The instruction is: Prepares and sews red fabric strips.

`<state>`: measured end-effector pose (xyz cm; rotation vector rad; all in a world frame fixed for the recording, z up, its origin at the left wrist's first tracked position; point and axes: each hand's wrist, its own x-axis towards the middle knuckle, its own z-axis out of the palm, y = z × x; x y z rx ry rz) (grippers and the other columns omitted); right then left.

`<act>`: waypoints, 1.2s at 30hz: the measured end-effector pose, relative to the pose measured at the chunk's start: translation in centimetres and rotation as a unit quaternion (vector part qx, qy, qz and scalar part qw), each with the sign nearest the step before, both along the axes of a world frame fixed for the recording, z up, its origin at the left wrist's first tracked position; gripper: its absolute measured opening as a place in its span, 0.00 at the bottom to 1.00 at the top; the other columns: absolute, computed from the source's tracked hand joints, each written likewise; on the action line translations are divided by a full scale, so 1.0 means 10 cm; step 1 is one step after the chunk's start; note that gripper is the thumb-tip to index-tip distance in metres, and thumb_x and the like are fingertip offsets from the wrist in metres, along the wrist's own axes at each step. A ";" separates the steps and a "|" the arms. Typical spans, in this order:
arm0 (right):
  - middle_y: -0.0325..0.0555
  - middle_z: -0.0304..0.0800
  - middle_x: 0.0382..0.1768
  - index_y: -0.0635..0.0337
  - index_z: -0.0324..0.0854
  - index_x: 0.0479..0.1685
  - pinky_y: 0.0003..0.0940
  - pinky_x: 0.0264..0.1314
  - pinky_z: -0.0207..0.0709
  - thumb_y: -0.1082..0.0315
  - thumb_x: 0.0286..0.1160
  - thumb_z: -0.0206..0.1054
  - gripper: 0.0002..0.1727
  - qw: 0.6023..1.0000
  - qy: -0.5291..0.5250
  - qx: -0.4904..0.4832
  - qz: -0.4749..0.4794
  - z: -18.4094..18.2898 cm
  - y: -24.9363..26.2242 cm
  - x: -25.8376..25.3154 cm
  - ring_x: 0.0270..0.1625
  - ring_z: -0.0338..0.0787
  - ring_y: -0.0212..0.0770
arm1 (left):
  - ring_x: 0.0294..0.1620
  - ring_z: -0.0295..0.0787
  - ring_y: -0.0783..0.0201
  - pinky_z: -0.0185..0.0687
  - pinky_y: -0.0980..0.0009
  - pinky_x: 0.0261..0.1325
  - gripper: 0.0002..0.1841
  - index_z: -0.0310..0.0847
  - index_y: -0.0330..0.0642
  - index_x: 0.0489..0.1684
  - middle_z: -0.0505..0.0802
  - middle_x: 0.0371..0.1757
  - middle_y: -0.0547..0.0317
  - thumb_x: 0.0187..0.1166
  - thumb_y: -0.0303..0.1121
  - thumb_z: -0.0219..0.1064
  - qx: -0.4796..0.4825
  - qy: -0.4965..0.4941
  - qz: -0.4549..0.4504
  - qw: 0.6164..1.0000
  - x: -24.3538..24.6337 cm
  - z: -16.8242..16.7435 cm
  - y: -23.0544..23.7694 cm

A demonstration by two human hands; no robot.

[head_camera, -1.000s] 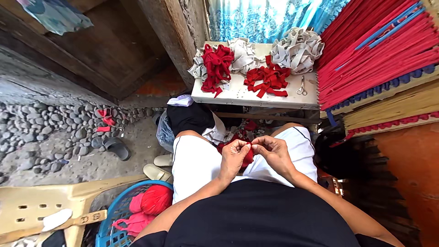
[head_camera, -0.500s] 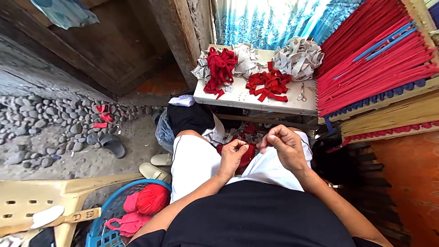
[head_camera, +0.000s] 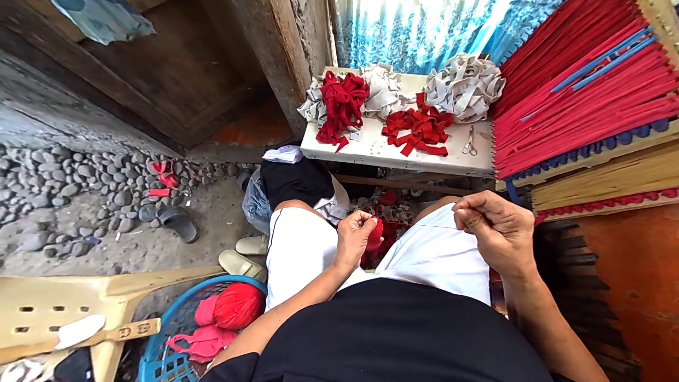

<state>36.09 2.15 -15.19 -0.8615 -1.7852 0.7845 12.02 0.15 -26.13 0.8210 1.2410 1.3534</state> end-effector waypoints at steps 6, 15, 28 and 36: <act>0.41 0.87 0.36 0.63 0.85 0.44 0.25 0.27 0.80 0.75 0.79 0.62 0.06 1.000 -0.028 -0.011 -0.008 -0.13 0.03 -0.08 0.27 0.82 0.29 | 0.32 0.89 0.66 0.89 0.70 0.41 0.01 0.89 0.32 0.34 0.92 0.31 0.54 0.74 0.19 0.72 0.013 -0.009 -0.009 1.000 -0.03 0.06 -0.03; 0.41 0.87 0.34 0.62 0.92 0.40 0.24 0.39 0.82 0.71 0.77 0.70 0.06 0.979 -0.073 -0.185 0.043 -0.73 -0.08 -0.48 0.34 0.85 0.29 | 0.35 0.89 0.65 0.88 0.68 0.44 0.02 0.88 0.31 0.33 0.92 0.33 0.52 0.73 0.17 0.71 0.022 -0.066 -0.031 0.997 0.04 0.16 -0.09; 0.40 0.88 0.33 0.62 0.92 0.41 0.22 0.39 0.81 0.71 0.78 0.68 0.07 0.973 -0.083 -0.212 0.041 -0.75 -0.09 -0.49 0.33 0.84 0.27 | 0.35 0.91 0.63 0.91 0.65 0.46 0.03 0.85 0.31 0.34 0.92 0.33 0.51 0.75 0.16 0.69 0.008 -0.098 -0.049 0.994 0.06 0.20 -0.13; 0.40 0.87 0.32 0.62 0.93 0.41 0.22 0.38 0.81 0.72 0.77 0.69 0.07 0.974 -0.084 -0.208 0.043 -0.74 -0.09 -0.48 0.32 0.84 0.27 | 0.35 0.91 0.64 0.91 0.66 0.45 0.02 0.86 0.31 0.35 0.93 0.34 0.50 0.75 0.17 0.69 0.024 -0.068 -0.053 0.996 0.05 0.23 -0.14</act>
